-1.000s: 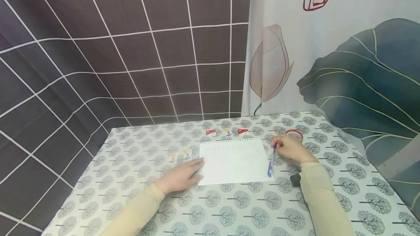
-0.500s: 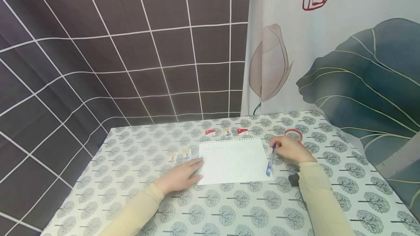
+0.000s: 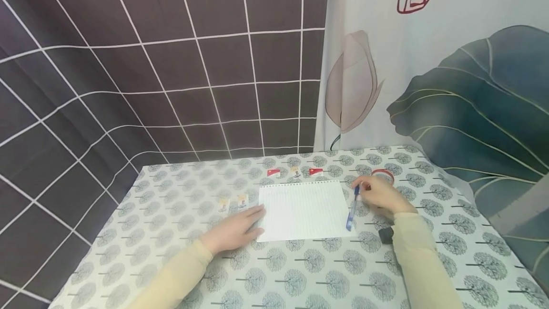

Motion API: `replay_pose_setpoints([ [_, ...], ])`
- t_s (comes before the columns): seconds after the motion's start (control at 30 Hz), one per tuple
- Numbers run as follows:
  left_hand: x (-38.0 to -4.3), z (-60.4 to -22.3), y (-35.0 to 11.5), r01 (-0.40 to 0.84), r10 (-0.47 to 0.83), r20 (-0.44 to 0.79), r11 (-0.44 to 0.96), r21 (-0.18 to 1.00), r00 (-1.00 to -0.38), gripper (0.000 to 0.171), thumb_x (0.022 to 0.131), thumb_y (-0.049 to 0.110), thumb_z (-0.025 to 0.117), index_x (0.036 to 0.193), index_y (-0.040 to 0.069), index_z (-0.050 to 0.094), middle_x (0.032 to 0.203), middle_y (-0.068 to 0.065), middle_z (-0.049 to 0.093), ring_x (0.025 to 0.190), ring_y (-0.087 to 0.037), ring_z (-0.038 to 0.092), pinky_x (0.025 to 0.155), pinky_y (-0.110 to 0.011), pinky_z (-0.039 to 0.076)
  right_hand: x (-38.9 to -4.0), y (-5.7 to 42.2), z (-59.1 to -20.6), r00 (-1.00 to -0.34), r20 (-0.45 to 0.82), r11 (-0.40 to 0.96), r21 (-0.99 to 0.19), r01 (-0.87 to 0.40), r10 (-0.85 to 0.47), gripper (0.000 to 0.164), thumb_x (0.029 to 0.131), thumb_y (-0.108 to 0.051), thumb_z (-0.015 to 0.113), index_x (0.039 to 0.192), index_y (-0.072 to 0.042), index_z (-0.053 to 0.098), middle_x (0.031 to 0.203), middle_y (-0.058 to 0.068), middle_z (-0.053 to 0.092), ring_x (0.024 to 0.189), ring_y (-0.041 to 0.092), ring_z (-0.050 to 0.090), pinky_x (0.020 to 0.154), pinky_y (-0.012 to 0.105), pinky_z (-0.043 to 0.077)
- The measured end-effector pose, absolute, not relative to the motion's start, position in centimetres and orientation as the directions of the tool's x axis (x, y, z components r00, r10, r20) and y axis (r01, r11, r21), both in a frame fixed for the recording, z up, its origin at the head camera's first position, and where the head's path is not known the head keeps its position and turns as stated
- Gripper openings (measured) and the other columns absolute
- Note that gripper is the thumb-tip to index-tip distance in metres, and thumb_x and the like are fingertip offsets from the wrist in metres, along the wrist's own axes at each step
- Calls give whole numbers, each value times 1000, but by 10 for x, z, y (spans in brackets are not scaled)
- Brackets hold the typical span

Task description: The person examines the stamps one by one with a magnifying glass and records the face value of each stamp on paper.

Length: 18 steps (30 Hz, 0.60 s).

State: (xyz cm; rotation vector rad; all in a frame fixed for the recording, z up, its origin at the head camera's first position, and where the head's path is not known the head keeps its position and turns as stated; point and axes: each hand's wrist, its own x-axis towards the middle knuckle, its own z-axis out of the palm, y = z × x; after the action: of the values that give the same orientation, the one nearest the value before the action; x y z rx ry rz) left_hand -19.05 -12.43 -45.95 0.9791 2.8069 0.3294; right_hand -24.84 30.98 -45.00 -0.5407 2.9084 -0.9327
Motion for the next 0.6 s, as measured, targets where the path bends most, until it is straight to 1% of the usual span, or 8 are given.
replay_pose_setpoints([
  [0.03, -190, -460, -124, 593, 626, -63, 762, 260, -777, 60, 104, 38, 53, 152, 4, 42, 160, -11, 36, 145, -27, 38, 119, -40, 33, -247, 311, -448, -942, 77, 758, -575, -309, -325, 27, 92, 2, 56, 117, 2, 66, 76, 1, 58, 56, 11, 44, 50, 25, 40],
  [0.1, -188, -461, -124, 587, 618, -44, 764, 266, -785, 60, 104, 38, 54, 152, 3, 44, 159, -12, 38, 145, -28, 39, 118, -42, 34, -243, 316, -442, -950, 101, 768, -567, -298, -295, 28, 94, -1, 59, 121, 3, 65, 83, 3, 61, 63, 13, 49, 55, 26, 44],
  [0.17, -187, -462, -123, 581, 609, -25, 768, 269, -793, 59, 104, 37, 54, 151, 3, 44, 159, -13, 38, 144, -28, 39, 118, -42, 34, -239, 321, -437, -963, 106, 780, -568, -263, -247, 30, 96, -6, 62, 124, 3, 63, 89, 7, 63, 67, 14, 52, 57, 29, 46],
  [0.27, -185, -466, -123, 578, 599, -5, 774, 258, -801, 59, 104, 38, 54, 150, 3, 45, 158, -13, 40, 144, -29, 40, 118, -43, 35, -233, 331, -431, -981, 79, 797, -573, -189, -175, 34, 97, -12, 62, 127, 4, 60, 96, 14, 65, 61, 17, 52, 50, 31, 46],
  [0.33, -184, -468, -123, 575, 592, 1, 781, 245, -806, 59, 104, 39, 53, 151, 3, 45, 158, -13, 40, 144, -29, 40, 118, -43, 34, -229, 339, -429, -988, 66, 810, -567, -150, -136, 37, 97, -15, 63, 126, 7, 58, 96, 17, 64, 58, 17, 50, 47, 32, 44],
  [0.4, -184, -471, -123, 570, 583, 15, 789, 231, -812, 59, 104, 39, 53, 150, 3, 45, 157, -13, 40, 143, -29, 40, 118, -44, 34, -228, 347, -428, -992, 64, 821, -558, -123, -105, 39, 97, -18, 65, 125, 8, 57, 95, 18, 64, 58, 19, 51, 47, 32, 43],
  [0.53, -185, -472, -122, 558, 567, 32, 797, 229, -823, 58, 104, 38, 53, 150, 3, 45, 157, -14, 41, 144, -29, 40, 118, -44, 34, -225, 365, -427, -998, 20, 830, -556, -55, -52, 47, 97, -22, 65, 125, 14, 54, 94, 19, 61, 71, 24, 54, 56, 35, 46],
  [0.6, -186, -472, -122, 561, 567, 41, 796, 226, -822, 58, 104, 37, 54, 149, 2, 46, 156, -14, 42, 143, -30, 41, 118, -44, 34, -224, 375, -426, -999, -17, 841, -541, -25, -40, 50, 97, -23, 64, 124, 17, 52, 98, 25, 60, 76, 29, 56, 60, 39, 49],
])
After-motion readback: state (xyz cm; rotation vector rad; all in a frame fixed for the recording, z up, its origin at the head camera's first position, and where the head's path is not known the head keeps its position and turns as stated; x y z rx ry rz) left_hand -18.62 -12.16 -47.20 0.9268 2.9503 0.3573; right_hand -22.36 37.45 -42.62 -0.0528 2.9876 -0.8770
